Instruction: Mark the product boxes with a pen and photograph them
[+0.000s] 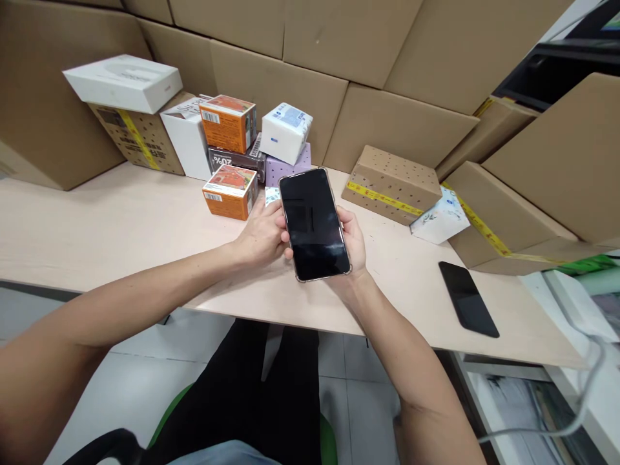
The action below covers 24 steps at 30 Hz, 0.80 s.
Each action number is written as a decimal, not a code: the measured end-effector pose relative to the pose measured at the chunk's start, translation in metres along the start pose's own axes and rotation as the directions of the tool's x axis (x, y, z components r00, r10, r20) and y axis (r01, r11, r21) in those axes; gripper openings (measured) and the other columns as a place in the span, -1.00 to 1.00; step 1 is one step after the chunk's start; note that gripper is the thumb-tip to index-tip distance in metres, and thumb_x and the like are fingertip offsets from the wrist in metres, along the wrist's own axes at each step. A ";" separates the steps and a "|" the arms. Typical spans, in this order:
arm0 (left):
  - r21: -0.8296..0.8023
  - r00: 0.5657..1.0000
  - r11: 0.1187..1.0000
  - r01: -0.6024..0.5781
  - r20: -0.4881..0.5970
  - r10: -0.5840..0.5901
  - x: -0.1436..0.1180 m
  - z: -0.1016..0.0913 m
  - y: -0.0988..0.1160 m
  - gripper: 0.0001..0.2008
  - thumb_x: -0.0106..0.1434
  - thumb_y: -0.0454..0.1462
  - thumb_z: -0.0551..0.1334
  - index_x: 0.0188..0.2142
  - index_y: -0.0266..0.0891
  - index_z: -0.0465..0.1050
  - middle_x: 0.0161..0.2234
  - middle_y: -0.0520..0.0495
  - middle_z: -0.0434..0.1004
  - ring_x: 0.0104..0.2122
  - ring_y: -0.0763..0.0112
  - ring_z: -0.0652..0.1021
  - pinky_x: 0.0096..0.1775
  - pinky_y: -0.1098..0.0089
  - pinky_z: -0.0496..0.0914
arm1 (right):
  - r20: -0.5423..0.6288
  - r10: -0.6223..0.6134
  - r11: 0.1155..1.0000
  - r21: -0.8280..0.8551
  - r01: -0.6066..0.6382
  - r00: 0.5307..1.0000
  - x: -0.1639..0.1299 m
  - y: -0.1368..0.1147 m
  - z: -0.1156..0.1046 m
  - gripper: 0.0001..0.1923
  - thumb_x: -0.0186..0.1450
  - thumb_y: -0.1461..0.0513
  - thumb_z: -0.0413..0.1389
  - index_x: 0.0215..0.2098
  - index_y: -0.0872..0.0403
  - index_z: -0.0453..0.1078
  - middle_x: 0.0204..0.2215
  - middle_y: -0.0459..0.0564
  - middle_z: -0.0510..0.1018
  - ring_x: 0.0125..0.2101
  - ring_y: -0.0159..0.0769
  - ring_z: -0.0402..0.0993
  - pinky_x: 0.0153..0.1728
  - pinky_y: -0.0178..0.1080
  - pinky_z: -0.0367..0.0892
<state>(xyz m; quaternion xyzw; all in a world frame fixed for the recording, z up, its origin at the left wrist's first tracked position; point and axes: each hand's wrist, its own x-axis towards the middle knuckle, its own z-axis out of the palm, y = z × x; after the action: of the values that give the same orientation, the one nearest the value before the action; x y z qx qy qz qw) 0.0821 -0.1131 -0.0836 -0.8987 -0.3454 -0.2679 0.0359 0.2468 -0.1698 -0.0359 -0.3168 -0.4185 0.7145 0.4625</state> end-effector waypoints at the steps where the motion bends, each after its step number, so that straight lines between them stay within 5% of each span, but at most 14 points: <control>1: 0.010 1.000 1.000 -0.007 0.002 0.007 0.000 0.000 0.000 -0.84 0.30 -0.30 0.16 -0.20 -0.23 0.52 0.00 -0.25 0.50 0.14 -0.01 0.38 0.19 -0.24 0.16 | 0.003 0.000 1.000 -0.003 0.000 1.000 0.000 0.000 0.000 -0.41 0.28 -0.12 -0.14 0.08 0.01 0.37 -0.09 0.09 0.62 -0.10 -0.02 0.55 -0.32 -0.03 0.53; 11: 0.058 1.000 0.998 -0.021 0.012 0.020 0.001 0.004 -0.003 -0.78 0.33 -0.30 0.14 -0.24 -0.22 0.59 0.07 -0.22 0.51 0.20 0.01 0.35 0.21 -0.14 0.18 | 0.047 -0.006 0.999 -0.052 0.009 0.999 0.004 0.002 -0.003 -0.40 0.26 -0.17 -0.11 0.10 -0.06 0.34 -0.10 0.06 0.62 -0.11 -0.03 0.55 -0.31 -0.04 0.52; 18: 0.075 0.999 0.996 -0.045 -0.003 0.045 -0.001 -0.001 0.000 -0.64 0.38 -0.36 0.04 0.08 -0.24 0.45 0.21 -0.25 0.41 0.22 -0.03 0.35 0.18 -0.19 0.17 | -0.093 -0.131 0.951 -0.293 0.099 0.987 -0.005 -0.021 -0.018 -0.29 0.25 -0.22 -0.14 0.16 0.00 0.31 -0.10 0.13 0.59 -0.10 0.04 0.53 -0.29 0.00 0.49; 22: 0.072 1.000 0.997 -0.031 -0.004 0.031 -0.003 -0.003 0.002 -0.59 0.38 -0.40 0.03 0.17 -0.20 0.38 0.25 -0.25 0.37 0.24 -0.02 0.33 0.18 -0.24 0.15 | -0.349 -0.358 0.805 -0.586 0.097 0.866 -0.015 -0.051 -0.054 -0.32 0.33 -0.13 -0.27 0.19 0.03 0.30 -0.12 0.18 0.58 -0.16 0.02 0.54 -0.31 -0.03 0.48; 24: 0.080 1.000 0.996 -0.027 -0.002 0.027 -0.003 -0.003 0.002 -0.60 0.39 -0.39 0.03 0.16 -0.19 0.39 0.26 -0.26 0.36 0.24 -0.02 0.34 0.19 -0.29 0.13 | -0.527 -0.401 0.702 -0.703 -0.119 0.749 -0.017 -0.061 -0.080 -0.35 0.35 -0.07 -0.29 0.16 0.11 0.30 -0.15 0.23 0.56 -0.25 -0.03 0.55 -0.35 -0.08 0.47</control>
<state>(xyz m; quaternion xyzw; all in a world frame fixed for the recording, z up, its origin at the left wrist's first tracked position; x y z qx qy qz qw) 0.0798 -0.1170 -0.0819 -0.9008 -0.3436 -0.2544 0.0762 0.3446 -0.1480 -0.0168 -0.6572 -0.4945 0.3062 0.4793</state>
